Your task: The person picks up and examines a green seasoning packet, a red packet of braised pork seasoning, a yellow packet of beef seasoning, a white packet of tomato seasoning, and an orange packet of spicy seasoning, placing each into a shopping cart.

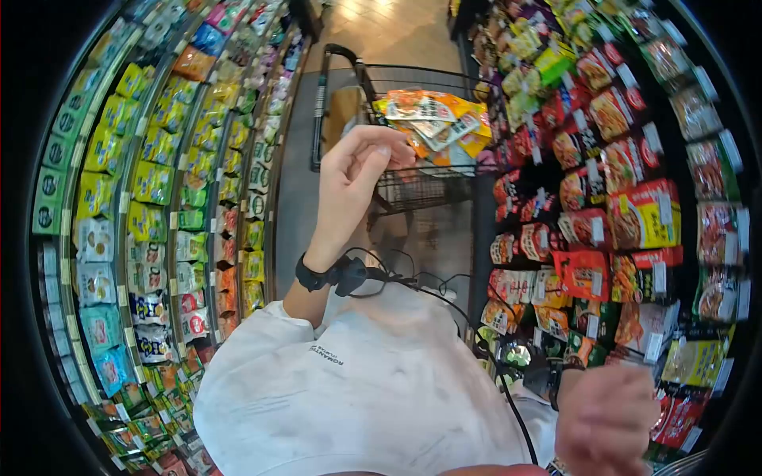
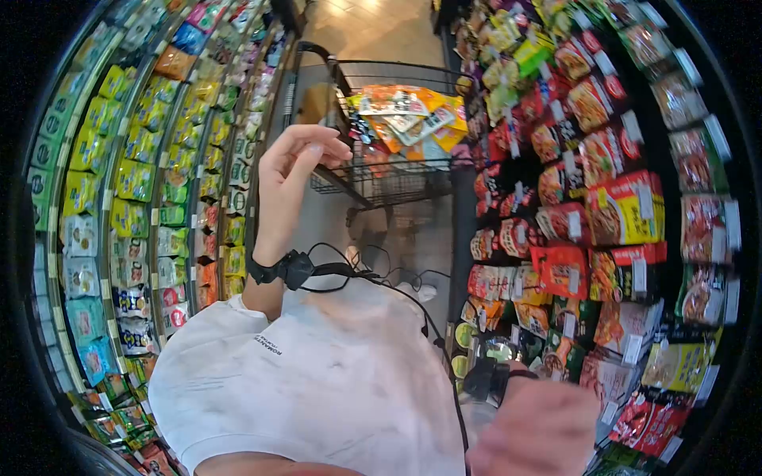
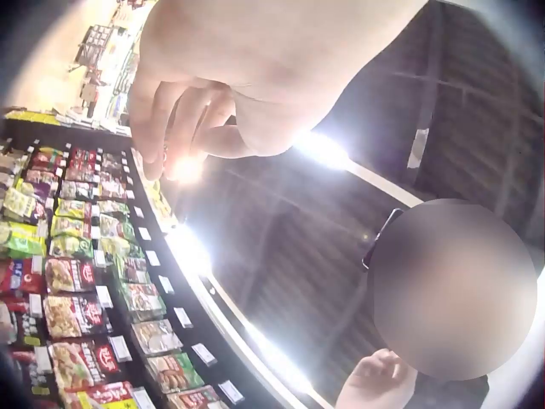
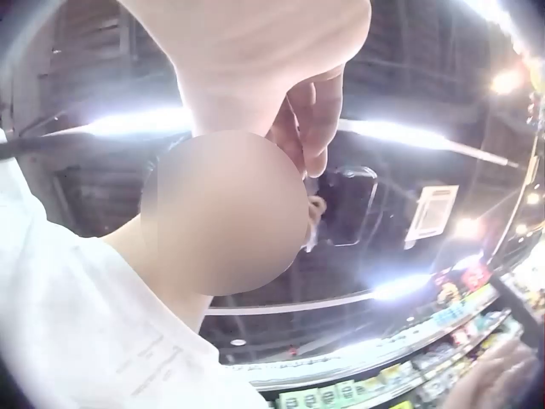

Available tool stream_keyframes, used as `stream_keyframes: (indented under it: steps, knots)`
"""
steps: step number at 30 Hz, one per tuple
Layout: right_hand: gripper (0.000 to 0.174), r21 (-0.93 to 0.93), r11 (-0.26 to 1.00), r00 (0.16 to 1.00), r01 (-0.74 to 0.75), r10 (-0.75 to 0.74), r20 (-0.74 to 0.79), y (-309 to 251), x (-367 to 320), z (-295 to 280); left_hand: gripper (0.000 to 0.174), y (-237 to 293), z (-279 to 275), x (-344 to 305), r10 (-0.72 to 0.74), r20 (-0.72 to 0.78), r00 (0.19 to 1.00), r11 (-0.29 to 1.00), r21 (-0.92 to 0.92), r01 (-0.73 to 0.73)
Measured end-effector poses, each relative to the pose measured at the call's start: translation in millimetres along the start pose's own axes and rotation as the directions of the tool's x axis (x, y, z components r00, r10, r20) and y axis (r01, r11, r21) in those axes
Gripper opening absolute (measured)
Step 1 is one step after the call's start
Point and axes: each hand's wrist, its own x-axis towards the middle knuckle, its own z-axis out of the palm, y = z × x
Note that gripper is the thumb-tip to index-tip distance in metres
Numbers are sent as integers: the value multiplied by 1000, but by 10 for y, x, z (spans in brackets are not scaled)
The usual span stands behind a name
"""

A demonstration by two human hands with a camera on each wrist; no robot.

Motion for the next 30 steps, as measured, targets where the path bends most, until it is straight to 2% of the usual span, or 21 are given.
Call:
stream_keyframes:
  steps: [1,3,4,7,9,10,11,13,14,15,16,19,22,25,28,30]
  knots:
    - [9,52,999,1000,-8,7,10,-78,202,294,20,-14,-173,7,-14,-13,1000,1000,3,14]
    - [25,107,972,952,-210,178,250,-304,452,510,20,-76,-514,18,-32,-44,999,999,10,32]
    - [17,72,974,924,-214,178,339,-300,605,680,19,-60,-612,11,-23,-98,995,999,42,27]
    - [15,271,926,941,-262,183,286,-260,733,1017,19,10,-903,-33,-12,-160,987,999,28,17]
    - [8,615,775,964,-143,-33,265,-99,710,1213,18,7,-1060,-56,-9,-189,982,999,43,18]
    - [5,829,559,948,-18,-253,191,210,702,1332,18,44,-1104,-71,-16,-202,979,999,46,26]
    - [2,874,485,927,-38,-309,212,247,757,1379,18,65,-1159,-96,-17,-214,977,999,47,28]
    - [11,936,336,873,-110,-417,252,330,867,1479,18,82,-1236,-140,-24,-223,974,999,38,34]
    - [6,868,432,847,-245,-341,408,207,996,1473,18,104,-1240,-164,-33,-247,969,998,39,44]
    - [12,774,515,801,-369,-246,546,148,1070,1461,18,120,-1253,-150,-29,-241,970,997,58,44]
    - [15,784,463,774,-414,-274,570,181,1098,1455,18,129,-1257,-169,-32,-240,970,996,74,51]
    - [16,904,323,855,-279,-344,387,292,1051,1488,18,85,-1247,-163,-35,-257,966,996,75,56]
    - [15,813,442,767,-378,-342,542,319,1088,1179,18,80,-1141,-103,-31,-267,963,995,87,56]
    - [17,808,474,795,-349,-307,523,403,1125,1007,18,62,-989,3,-19,-237,971,996,83,40]
    - [20,855,414,844,-314,-290,451,383,1098,899,18,58,-767,131,-19,-182,983,995,95,37]
    - [21,894,380,863,-237,-340,373,428,1066,891,19,97,-603,189,-37,-144,989,990,127,55]
